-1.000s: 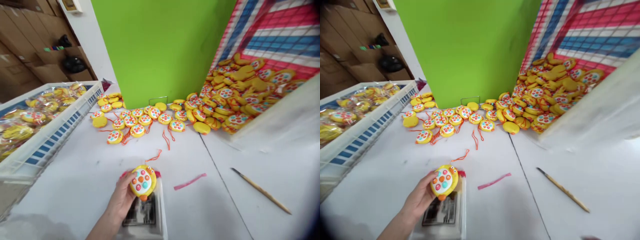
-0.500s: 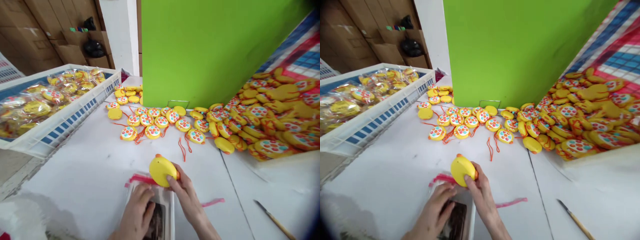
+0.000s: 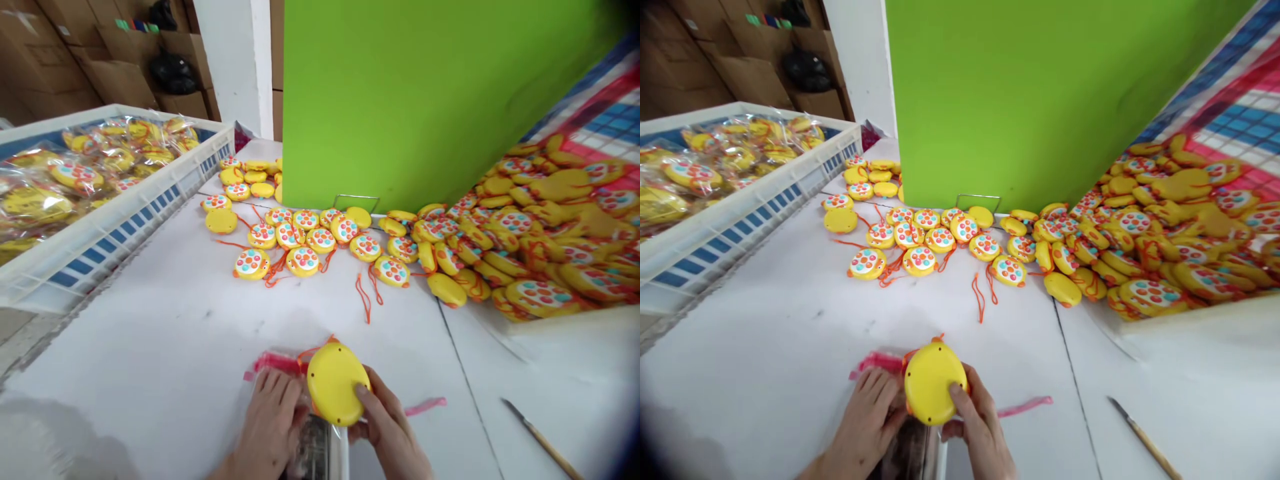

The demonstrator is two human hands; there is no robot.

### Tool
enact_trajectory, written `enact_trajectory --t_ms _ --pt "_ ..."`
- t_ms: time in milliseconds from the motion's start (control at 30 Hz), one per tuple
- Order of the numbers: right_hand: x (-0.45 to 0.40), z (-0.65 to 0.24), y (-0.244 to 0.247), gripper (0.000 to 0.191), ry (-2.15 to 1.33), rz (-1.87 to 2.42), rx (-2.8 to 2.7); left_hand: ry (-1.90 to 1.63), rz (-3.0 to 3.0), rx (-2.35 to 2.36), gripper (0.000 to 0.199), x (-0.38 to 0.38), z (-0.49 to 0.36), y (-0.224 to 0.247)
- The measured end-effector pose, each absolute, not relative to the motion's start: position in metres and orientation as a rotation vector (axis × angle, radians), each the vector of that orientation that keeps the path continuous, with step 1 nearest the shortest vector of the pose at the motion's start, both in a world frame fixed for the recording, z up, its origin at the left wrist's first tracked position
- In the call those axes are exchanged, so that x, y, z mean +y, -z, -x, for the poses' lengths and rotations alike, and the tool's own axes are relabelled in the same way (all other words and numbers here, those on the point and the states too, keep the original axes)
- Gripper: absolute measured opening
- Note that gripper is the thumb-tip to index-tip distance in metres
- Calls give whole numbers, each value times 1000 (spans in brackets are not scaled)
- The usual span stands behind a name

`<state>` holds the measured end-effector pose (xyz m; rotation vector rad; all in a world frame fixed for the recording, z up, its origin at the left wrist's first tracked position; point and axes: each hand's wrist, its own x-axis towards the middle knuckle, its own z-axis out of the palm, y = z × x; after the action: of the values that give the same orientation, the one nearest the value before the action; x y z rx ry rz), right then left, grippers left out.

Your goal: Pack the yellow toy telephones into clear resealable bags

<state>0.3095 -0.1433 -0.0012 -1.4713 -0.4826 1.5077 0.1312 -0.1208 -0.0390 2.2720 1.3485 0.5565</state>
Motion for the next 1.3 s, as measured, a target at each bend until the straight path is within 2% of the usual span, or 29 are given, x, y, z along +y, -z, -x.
enact_trajectory --t_ms 167,233,300,400,533,667,767,900,1033,1133,1300 --pt "-163 -325 8 55 -1558 1596 -773 -618 -2062 1300 49 -123 -121 42" --pt "-166 -330 6 57 -1625 1575 -844 -584 -2092 1244 44 -121 -121 41" --pt "-165 -331 0 56 -1765 1479 -850 -556 -2110 1213 29 -118 -123 39" --pt "-157 -324 -11 54 -1884 1300 -651 -587 -2162 1203 19 -117 -126 37" --pt "-143 -303 -16 52 -1600 1353 -651 -682 -2393 1288 25 -121 -127 40" --pt "-137 -291 -10 50 -1203 1550 -1324 -897 -2578 1252 30 -127 -127 40" --pt "-137 -292 -6 45 -953 1562 -1665 -972 -2517 1197 23 -129 -123 30" --pt "-137 -301 -4 42 -851 1539 -1858 -1047 -2429 1197 16 -124 -103 13" --pt "-139 -307 -5 44 -780 1526 -1949 -934 -1869 1486 14 -115 -78 0" --pt "-139 -307 -9 46 -721 1493 -1986 -668 -1249 1487 26 -106 -76 -3" --pt "-132 -303 -22 38 -805 1521 -2157 -666 -1107 1256 32 -96 -99 -2"
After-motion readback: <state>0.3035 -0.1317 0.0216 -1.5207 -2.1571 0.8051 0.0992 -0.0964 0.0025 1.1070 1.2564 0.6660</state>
